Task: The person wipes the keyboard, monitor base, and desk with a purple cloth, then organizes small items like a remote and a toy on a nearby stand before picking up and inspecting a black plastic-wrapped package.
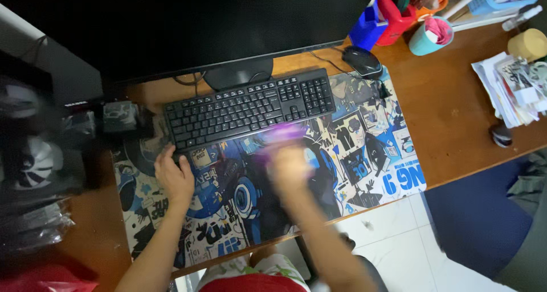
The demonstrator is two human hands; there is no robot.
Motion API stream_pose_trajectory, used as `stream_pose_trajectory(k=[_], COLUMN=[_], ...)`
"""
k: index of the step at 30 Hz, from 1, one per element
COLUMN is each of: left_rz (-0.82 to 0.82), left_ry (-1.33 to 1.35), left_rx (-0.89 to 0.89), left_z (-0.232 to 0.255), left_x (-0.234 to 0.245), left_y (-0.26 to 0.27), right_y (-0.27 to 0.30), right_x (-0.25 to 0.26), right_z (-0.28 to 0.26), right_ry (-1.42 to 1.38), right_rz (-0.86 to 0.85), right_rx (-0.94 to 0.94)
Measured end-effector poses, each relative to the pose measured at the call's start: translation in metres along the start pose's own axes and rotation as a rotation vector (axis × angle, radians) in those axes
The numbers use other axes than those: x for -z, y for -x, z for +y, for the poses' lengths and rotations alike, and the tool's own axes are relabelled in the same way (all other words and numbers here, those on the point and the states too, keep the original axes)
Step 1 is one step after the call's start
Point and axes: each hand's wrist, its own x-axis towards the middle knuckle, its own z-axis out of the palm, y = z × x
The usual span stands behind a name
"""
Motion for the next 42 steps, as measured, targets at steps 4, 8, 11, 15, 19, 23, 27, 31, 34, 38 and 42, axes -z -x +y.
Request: stream_pose_trajectory(k=[4,8,11,15,19,23,27,31,34,38,42], left_rz=[0.014,0.009,0.024,-0.009,-0.182,-0.18,-0.13,-0.124,-0.137,-0.162,-0.166], left_ry=[0.014,0.004,0.159,0.176,0.156,-0.09,-0.208,-0.202,-0.202,-0.198,-0.172], left_rx=[0.03,0.05,0.187,0.369,0.512,0.372,0.131,0.098,0.111,0.118,0.11], left_z=[-0.005,-0.015,-0.024,-0.063,-0.078,-0.049,-0.037,-0.032,-0.026,-0.025,-0.027], left_x=[-0.006,-0.01,-0.017,-0.038,-0.048,-0.036,-0.029,-0.024,-0.021,-0.02,-0.022], left_y=[0.003,0.004,0.004,-0.023,-0.048,-0.045,-0.041,-0.04,-0.044,-0.044,-0.043], right_y=[-0.028,-0.006,0.045,0.076,0.005,-0.091,-0.124,-0.13,-0.118,-0.126,-0.124], right_x=[0.022,-0.014,-0.027,0.007,-0.009,-0.018,-0.019,-0.038,-0.03,-0.039,-0.07], right_z=[-0.11,-0.006,0.142,0.269,0.142,-0.083,-0.186,-0.125,-0.02,0.054,-0.02], right_ry=[-0.527,-0.251,-0.144,0.006,-0.186,-0.423,-0.32,-0.282,-0.16,0.052,0.102], right_rz=[0.081,-0.684,0.248,0.291,0.255,0.196,0.136,-0.074,-0.077,0.034,0.248], right_rx=[0.274,-0.09,-0.25,-0.584,-0.511,0.121,0.309,0.441,0.24,-0.123,-0.214])
